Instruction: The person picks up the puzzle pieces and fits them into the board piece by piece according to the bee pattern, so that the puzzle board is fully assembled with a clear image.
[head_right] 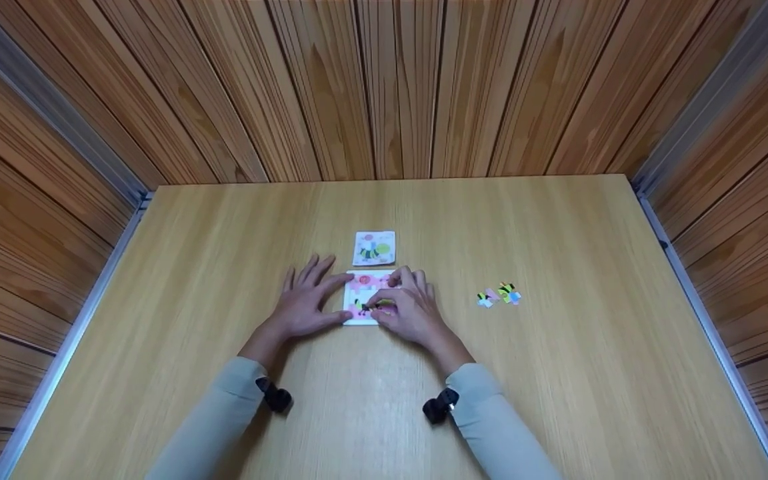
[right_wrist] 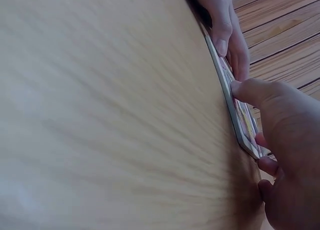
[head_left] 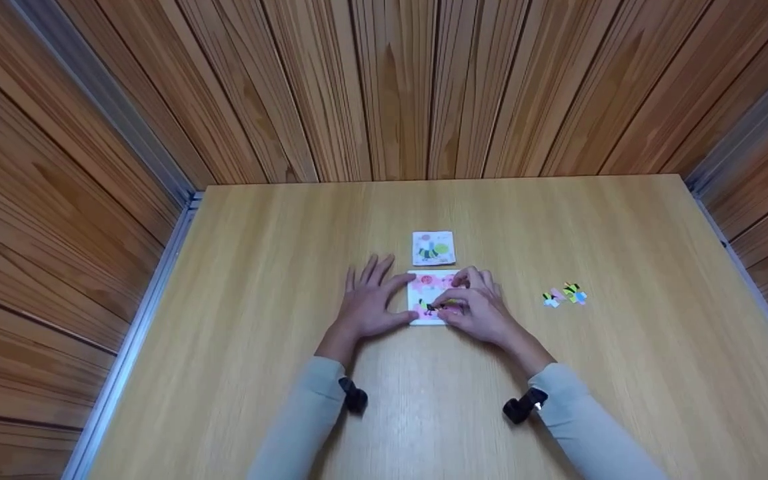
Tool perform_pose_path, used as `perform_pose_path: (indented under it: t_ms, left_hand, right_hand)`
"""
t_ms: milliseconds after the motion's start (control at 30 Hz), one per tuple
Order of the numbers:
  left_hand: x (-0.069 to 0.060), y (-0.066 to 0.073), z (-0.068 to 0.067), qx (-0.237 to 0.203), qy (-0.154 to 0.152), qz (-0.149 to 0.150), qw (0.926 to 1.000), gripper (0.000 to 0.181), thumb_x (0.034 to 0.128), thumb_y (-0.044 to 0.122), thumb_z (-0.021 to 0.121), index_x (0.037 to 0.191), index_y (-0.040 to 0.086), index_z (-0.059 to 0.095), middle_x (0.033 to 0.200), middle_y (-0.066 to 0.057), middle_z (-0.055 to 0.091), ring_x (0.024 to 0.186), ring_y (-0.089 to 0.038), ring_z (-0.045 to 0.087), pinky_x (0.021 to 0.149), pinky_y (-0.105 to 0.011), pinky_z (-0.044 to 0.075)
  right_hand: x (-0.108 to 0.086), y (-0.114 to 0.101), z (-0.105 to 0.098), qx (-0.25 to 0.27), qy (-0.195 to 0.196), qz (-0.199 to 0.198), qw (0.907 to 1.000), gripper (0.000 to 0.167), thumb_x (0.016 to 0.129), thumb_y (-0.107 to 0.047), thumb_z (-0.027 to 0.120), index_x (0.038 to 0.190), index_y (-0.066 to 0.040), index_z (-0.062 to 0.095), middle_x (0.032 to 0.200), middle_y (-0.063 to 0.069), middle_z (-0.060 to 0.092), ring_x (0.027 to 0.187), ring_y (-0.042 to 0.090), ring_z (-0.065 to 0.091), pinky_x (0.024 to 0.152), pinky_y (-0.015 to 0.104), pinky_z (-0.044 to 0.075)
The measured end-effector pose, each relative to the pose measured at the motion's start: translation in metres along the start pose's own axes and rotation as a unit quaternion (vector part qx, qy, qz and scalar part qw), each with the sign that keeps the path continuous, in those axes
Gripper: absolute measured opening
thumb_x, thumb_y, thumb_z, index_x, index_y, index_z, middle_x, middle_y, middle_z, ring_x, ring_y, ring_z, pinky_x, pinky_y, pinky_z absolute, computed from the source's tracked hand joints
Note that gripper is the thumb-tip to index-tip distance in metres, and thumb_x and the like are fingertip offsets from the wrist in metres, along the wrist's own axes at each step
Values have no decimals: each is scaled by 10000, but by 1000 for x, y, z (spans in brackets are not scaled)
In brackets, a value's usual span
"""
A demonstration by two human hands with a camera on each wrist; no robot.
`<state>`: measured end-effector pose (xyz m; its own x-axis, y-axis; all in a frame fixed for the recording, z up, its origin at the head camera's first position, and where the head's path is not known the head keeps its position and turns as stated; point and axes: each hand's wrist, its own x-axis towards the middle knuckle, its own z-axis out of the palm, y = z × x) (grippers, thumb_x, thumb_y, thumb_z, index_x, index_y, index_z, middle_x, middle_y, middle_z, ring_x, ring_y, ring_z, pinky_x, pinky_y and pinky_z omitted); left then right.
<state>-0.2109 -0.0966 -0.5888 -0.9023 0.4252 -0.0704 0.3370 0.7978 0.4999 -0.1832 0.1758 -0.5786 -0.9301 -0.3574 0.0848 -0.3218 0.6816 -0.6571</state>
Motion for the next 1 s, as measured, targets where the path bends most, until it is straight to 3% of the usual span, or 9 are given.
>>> perform_pose_path:
  t_ms: [300,600,1000]
  left_hand:
    - [-2,1,-2,-22,-29,-5,10000,833,953,788,641,1682,404,516,1919,-80,195,1802,-436,51,1398,-784,-33]
    - [-2,2,-3,47,20,43,10000,826,969,787,637,1686,398,510,1917,-81,201,1799,-445,65,1396,-788,-23]
    - [-1,1,-3,83,-35,16,10000,843,960,804,615,1689,394,509,1915,-82,207,1802,-437,55,1399,-789,-12]
  right_hand:
    - [-2,-1,3,355,-6,-96,9993,128,1002,-250,860,1111,-309,890,1460,164,550,1370,376,402,1117,567,311]
    - [-2,1,3,166,-312,-198,9992,186,995,-233,807,1091,-373,883,1546,185,527,1408,404,393,1134,627,295]
    - [-7,5,-7,-441,-769,-571,9944,369,957,-225,763,1276,-396,836,1552,177,501,1412,410,411,1118,622,336]
